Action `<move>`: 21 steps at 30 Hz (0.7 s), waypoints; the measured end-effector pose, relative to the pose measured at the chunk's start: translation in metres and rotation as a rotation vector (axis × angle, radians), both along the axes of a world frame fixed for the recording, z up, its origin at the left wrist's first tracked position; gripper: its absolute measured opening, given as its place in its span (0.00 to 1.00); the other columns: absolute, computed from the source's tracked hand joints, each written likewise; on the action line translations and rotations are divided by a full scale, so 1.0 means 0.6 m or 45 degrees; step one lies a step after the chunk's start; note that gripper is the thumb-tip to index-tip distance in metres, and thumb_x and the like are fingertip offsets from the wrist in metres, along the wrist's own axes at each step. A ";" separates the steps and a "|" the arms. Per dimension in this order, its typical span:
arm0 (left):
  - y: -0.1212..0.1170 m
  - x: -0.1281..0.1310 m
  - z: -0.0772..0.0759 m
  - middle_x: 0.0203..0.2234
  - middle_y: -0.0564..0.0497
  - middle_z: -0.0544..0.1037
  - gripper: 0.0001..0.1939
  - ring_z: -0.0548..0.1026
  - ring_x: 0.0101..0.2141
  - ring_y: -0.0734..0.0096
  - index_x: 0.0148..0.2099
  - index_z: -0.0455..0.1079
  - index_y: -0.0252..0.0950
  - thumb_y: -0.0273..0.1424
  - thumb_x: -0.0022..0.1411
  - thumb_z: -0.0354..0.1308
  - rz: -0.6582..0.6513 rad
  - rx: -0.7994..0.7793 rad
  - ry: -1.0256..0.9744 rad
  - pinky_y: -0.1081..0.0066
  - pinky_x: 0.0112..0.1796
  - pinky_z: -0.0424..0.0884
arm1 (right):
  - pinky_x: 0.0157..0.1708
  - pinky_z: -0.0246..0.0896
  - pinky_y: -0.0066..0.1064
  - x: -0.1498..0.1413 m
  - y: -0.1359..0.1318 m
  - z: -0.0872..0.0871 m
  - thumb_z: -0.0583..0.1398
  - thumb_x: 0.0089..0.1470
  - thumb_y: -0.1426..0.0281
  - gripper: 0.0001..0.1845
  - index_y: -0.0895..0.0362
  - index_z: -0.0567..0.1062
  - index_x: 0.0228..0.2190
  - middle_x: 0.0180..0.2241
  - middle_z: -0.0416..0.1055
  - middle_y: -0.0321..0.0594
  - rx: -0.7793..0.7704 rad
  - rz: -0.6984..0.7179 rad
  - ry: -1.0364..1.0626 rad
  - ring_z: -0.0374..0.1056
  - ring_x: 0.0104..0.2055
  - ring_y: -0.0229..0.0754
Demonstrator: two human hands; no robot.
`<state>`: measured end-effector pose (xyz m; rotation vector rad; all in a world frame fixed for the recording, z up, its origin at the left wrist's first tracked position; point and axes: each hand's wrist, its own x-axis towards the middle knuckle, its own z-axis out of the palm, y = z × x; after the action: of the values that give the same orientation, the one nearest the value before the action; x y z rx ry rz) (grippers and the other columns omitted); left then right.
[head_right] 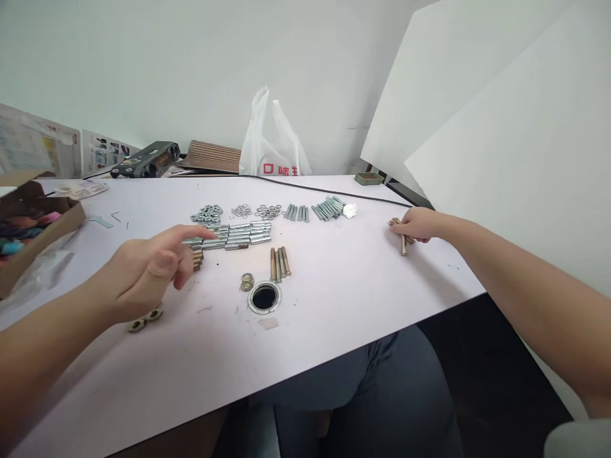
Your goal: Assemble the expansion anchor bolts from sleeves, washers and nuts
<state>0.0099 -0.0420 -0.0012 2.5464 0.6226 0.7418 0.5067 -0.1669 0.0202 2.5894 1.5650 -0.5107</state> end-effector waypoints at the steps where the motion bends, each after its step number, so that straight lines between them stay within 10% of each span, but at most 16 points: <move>1: 0.001 -0.003 0.004 0.16 0.54 0.71 0.23 0.70 0.20 0.68 0.57 0.63 0.41 0.42 0.68 0.37 0.018 -0.027 0.032 0.70 0.24 0.64 | 0.15 0.50 0.33 0.011 0.004 -0.014 0.58 0.50 0.48 0.30 0.56 0.65 0.10 0.14 0.67 0.48 -0.020 -0.047 -0.040 0.59 0.13 0.34; 13: 0.031 -0.019 0.003 0.15 0.55 0.69 0.29 0.69 0.21 0.70 0.52 0.68 0.34 0.45 0.69 0.32 0.177 0.122 -0.001 0.70 0.28 0.64 | 0.15 0.48 0.36 -0.048 0.038 -0.050 0.66 0.43 0.51 0.19 0.54 0.73 0.21 0.16 0.71 0.45 0.343 -0.145 -0.459 0.60 0.12 0.40; 21: 0.041 -0.034 0.022 0.15 0.52 0.70 0.25 0.67 0.20 0.73 0.29 0.73 0.34 0.34 0.67 0.37 0.214 0.159 -0.008 0.72 0.26 0.62 | 0.20 0.48 0.31 -0.414 0.044 -0.036 0.53 0.59 0.59 0.14 0.54 0.73 0.32 0.17 0.69 0.37 0.781 1.211 -0.251 0.63 0.18 0.37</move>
<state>-0.0108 -0.0174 0.0119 2.6263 0.8203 0.8705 0.2581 -0.1403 -0.0013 1.6859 2.8452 0.3451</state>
